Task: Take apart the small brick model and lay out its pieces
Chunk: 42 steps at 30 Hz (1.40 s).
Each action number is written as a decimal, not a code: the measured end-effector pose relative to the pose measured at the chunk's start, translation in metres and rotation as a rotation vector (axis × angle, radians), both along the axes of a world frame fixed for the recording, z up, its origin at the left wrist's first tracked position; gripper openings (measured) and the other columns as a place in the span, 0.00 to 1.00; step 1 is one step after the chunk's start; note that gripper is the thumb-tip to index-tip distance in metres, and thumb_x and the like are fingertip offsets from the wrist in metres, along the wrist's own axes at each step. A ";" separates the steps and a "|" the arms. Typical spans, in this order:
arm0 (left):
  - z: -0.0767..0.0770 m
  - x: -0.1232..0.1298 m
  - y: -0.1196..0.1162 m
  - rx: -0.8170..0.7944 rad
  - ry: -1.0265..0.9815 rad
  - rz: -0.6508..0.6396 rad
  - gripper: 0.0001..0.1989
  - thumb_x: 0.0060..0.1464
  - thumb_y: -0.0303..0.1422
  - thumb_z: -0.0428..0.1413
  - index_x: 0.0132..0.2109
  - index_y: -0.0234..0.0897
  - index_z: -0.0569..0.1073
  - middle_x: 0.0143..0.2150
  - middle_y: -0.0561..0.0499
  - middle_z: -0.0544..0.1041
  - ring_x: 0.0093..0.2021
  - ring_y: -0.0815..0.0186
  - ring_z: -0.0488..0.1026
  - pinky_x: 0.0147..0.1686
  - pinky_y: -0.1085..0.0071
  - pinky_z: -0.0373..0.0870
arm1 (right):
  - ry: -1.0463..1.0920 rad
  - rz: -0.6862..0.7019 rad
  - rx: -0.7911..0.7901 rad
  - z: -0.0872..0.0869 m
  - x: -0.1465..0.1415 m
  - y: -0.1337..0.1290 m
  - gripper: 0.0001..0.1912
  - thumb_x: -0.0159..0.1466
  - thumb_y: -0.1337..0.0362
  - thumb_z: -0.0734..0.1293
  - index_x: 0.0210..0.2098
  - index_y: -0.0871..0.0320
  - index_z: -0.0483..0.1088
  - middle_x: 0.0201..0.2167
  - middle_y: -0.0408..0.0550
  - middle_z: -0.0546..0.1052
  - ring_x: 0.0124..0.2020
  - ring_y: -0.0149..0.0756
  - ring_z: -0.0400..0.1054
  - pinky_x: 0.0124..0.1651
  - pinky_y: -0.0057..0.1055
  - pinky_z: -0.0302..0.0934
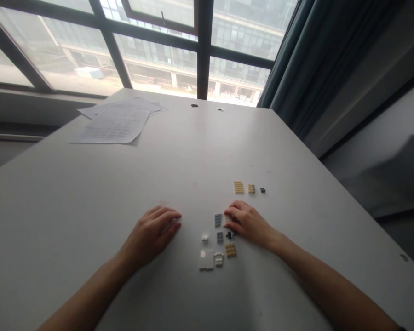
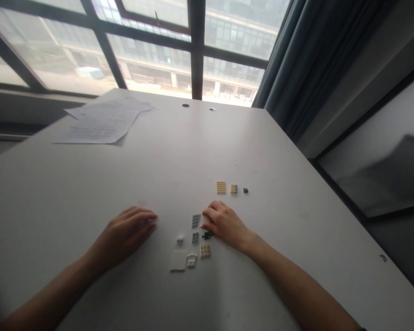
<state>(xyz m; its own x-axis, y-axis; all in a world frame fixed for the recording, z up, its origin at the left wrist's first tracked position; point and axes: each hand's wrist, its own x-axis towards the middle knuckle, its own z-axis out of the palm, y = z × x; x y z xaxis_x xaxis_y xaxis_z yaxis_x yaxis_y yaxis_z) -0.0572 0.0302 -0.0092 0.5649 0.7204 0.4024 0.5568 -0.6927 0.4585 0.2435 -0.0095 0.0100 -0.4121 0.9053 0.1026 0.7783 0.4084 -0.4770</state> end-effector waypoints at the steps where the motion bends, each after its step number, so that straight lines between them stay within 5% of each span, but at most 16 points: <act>1: 0.001 0.000 0.000 0.005 -0.002 0.000 0.08 0.59 0.35 0.52 0.41 0.38 0.73 0.39 0.48 0.77 0.40 0.64 0.73 0.45 0.67 0.69 | -0.002 0.000 0.015 0.000 0.004 0.000 0.09 0.62 0.64 0.68 0.42 0.58 0.71 0.41 0.49 0.72 0.44 0.38 0.67 0.50 0.35 0.63; 14: -0.001 0.000 0.001 -0.009 0.022 0.001 0.09 0.59 0.36 0.52 0.42 0.38 0.73 0.40 0.48 0.77 0.41 0.63 0.73 0.46 0.67 0.69 | -0.037 -0.225 0.085 -0.003 0.099 0.004 0.08 0.63 0.64 0.66 0.42 0.57 0.72 0.40 0.51 0.73 0.43 0.41 0.68 0.49 0.40 0.63; 23: -0.001 0.001 -0.001 0.010 0.036 0.015 0.09 0.59 0.35 0.52 0.44 0.38 0.73 0.41 0.47 0.77 0.43 0.62 0.72 0.50 0.63 0.67 | -0.012 -0.241 0.068 -0.006 0.101 0.003 0.10 0.63 0.62 0.66 0.43 0.58 0.71 0.40 0.51 0.72 0.42 0.40 0.67 0.48 0.37 0.63; 33: 0.015 0.075 0.009 -0.141 0.161 -0.122 0.14 0.55 0.36 0.57 0.48 0.40 0.75 0.45 0.46 0.76 0.45 0.59 0.71 0.47 0.62 0.70 | 0.029 -0.253 0.092 -0.008 0.095 -0.001 0.09 0.62 0.63 0.66 0.42 0.58 0.72 0.40 0.51 0.73 0.43 0.40 0.67 0.49 0.39 0.63; 42: 0.020 0.090 0.013 -0.128 0.266 -0.165 0.16 0.48 0.37 0.62 0.46 0.44 0.76 0.43 0.48 0.75 0.43 0.59 0.71 0.43 0.64 0.68 | 0.047 -0.277 0.132 -0.014 0.094 -0.002 0.10 0.62 0.63 0.66 0.43 0.57 0.72 0.40 0.51 0.73 0.45 0.42 0.67 0.50 0.41 0.62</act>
